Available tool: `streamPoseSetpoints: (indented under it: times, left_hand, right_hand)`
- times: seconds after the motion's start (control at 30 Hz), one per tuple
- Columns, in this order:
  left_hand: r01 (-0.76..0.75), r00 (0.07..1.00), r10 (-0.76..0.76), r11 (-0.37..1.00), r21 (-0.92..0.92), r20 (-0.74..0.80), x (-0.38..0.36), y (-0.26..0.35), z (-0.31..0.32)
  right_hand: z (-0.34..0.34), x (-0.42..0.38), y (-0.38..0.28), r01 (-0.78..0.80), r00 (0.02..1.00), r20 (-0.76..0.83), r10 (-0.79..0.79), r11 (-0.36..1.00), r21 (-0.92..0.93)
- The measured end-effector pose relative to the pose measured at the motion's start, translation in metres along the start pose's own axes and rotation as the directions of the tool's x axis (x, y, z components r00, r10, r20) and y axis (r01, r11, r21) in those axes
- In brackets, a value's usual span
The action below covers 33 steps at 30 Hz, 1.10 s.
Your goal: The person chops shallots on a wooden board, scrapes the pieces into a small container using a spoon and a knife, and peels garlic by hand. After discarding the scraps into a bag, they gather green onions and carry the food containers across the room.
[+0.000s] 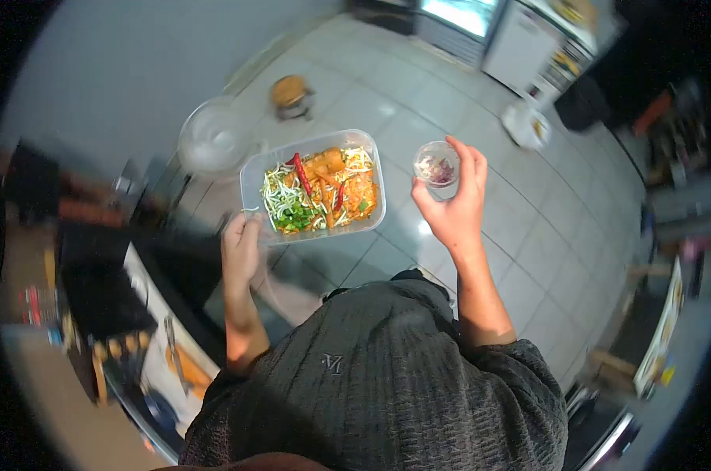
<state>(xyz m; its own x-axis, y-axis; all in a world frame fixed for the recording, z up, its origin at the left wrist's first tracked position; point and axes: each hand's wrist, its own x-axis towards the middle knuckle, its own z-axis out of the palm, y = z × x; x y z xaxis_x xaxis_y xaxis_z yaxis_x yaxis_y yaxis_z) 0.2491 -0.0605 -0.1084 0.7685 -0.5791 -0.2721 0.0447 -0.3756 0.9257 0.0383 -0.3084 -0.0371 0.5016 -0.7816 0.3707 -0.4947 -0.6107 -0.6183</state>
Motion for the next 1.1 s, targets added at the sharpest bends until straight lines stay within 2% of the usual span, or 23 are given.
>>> streamPoseSetpoints:
  times: [0.03, 0.1, 0.17, 0.23, 0.27, 0.37, 0.47, 0.5, 0.53, 0.73, 0.77, 0.93, 0.97, 1.1]
  left_hand:
    - [0.139, 0.990, -0.138, 0.986, 0.093, -0.023, -0.038, -0.040, -0.048]
    - [0.217, 0.971, -0.213, 0.976, -0.033, 0.105, 0.016, -0.071, -0.041]
    - [0.193, 0.952, -0.166, 0.978, -0.082, 0.257, 0.055, -0.102, -0.051]
    - [0.224, 0.892, -0.131, 0.959, -0.171, 0.433, 0.086, -0.116, -0.057]
    - [0.275, 0.929, -0.266, 0.962, 0.001, 0.257, 0.046, -0.091, -0.075]
    - [0.298, 0.883, -0.286, 0.954, 0.026, 0.372, 0.079, -0.076, -0.081]
    - [0.304, 0.810, -0.310, 0.948, 0.095, 0.498, 0.122, -0.054, -0.090]
    - [0.307, 0.842, -0.316, 0.947, 0.094, 0.437, 0.106, -0.054, -0.102]
    - [0.292, 0.841, -0.292, 0.954, 0.073, 0.456, 0.115, -0.052, -0.101]
    - [0.214, 0.654, -0.214, 0.972, 0.094, 0.726, 0.201, -0.040, -0.089]
    - [0.247, 0.719, -0.261, 0.962, 0.114, 0.644, 0.163, -0.064, -0.115]
    - [0.183, 0.554, -0.197, 0.977, 0.113, 0.809, 0.224, -0.061, -0.082]
    - [0.260, 0.710, -0.255, 0.961, 0.093, 0.656, 0.130, -0.110, -0.146]
    - [0.177, 0.667, -0.162, 0.983, 0.056, 0.727, 0.172, -0.097, -0.122]
  right_hand:
    - [0.051, -0.057, -0.012, -0.107, 0.984, 0.154, 0.093, 0.991, 0.080]
    - [0.079, -0.062, -0.006, -0.165, 0.982, 0.092, 0.168, 0.986, -0.031]
    - [0.099, -0.070, -0.025, -0.188, 0.982, 0.010, 0.191, 0.976, -0.110]
    - [0.111, -0.077, -0.049, -0.251, 0.967, -0.086, 0.239, 0.952, -0.174]
    - [0.129, -0.084, -0.018, -0.324, 0.946, 0.051, 0.321, 0.943, 0.072]
    - [0.123, -0.080, -0.040, -0.379, 0.925, -0.018, 0.379, 0.924, -0.055]
    - [0.123, -0.064, -0.079, -0.502, 0.863, -0.106, 0.494, 0.861, -0.079]
    - [0.131, -0.071, -0.079, -0.487, 0.873, -0.060, 0.485, 0.873, -0.035]
    - [0.133, -0.068, -0.085, -0.483, 0.875, -0.080, 0.478, 0.874, -0.057]
    - [0.142, -0.050, -0.146, -0.605, 0.785, -0.324, 0.527, 0.766, -0.219]
    - [0.154, -0.083, -0.137, -0.590, 0.801, -0.241, 0.548, 0.790, -0.163]
    - [0.170, -0.074, -0.136, -0.671, 0.721, -0.368, 0.586, 0.723, -0.163]
    - [0.180, -0.140, -0.139, -0.558, 0.827, -0.181, 0.533, 0.818, -0.139]
    - [0.189, -0.129, -0.139, -0.631, 0.761, -0.290, 0.580, 0.767, -0.120]
